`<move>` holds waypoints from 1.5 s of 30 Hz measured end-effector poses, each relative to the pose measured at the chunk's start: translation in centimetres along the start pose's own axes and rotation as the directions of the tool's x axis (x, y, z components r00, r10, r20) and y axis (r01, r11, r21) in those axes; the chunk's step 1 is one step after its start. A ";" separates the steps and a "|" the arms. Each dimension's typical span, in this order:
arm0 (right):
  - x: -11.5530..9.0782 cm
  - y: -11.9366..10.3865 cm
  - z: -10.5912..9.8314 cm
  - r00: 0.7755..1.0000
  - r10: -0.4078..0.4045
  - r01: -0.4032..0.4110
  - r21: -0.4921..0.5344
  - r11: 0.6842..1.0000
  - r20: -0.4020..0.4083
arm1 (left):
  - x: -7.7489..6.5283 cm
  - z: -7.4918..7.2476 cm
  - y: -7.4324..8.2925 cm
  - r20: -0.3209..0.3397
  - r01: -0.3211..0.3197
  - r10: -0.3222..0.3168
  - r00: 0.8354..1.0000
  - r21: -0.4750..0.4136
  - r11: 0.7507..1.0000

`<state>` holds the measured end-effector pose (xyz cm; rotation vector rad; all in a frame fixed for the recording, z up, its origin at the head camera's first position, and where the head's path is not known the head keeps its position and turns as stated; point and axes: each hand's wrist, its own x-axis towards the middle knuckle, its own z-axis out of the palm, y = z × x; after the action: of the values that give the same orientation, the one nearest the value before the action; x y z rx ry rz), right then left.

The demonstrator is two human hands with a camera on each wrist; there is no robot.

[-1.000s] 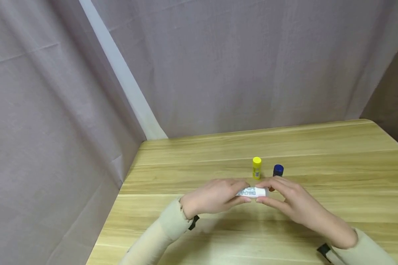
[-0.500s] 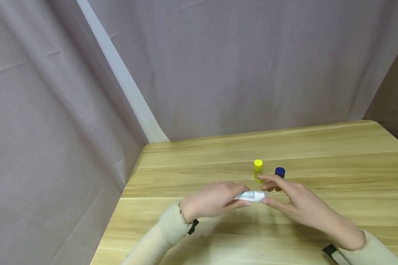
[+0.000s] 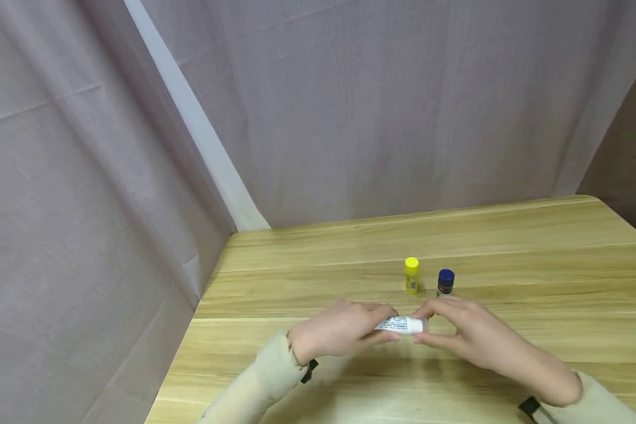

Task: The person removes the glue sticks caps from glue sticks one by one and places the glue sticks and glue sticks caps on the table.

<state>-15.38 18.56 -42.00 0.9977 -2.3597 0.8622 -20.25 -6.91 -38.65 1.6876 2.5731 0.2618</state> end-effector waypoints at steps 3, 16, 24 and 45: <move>-0.5 -0.2 0.0 1.000 0.010 -0.010 -0.018 1.000 0.014 | 0.2 0.4 0.2 -0.004 -0.020 0.020 1.000 0.006 1.000; -0.4 -0.6 0.2 0.990 0.058 -0.052 -0.050 0.997 0.132 | 0.0 0.9 0.4 0.002 -0.027 0.027 1.000 -0.017 0.999; -0.6 -0.4 0.4 0.993 0.036 -0.027 -0.086 0.996 0.112 | -0.1 0.8 0.6 0.026 -0.013 0.014 1.000 -0.007 1.000; -0.5 -0.9 0.7 0.985 0.050 -0.026 -0.145 0.989 0.165 | -0.2 0.9 0.3 0.046 -0.003 0.004 0.999 -0.034 0.999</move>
<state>-14.50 17.87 -42.43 1.0054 -2.5492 0.6339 -19.81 -6.86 -39.52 1.6668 2.5187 0.2612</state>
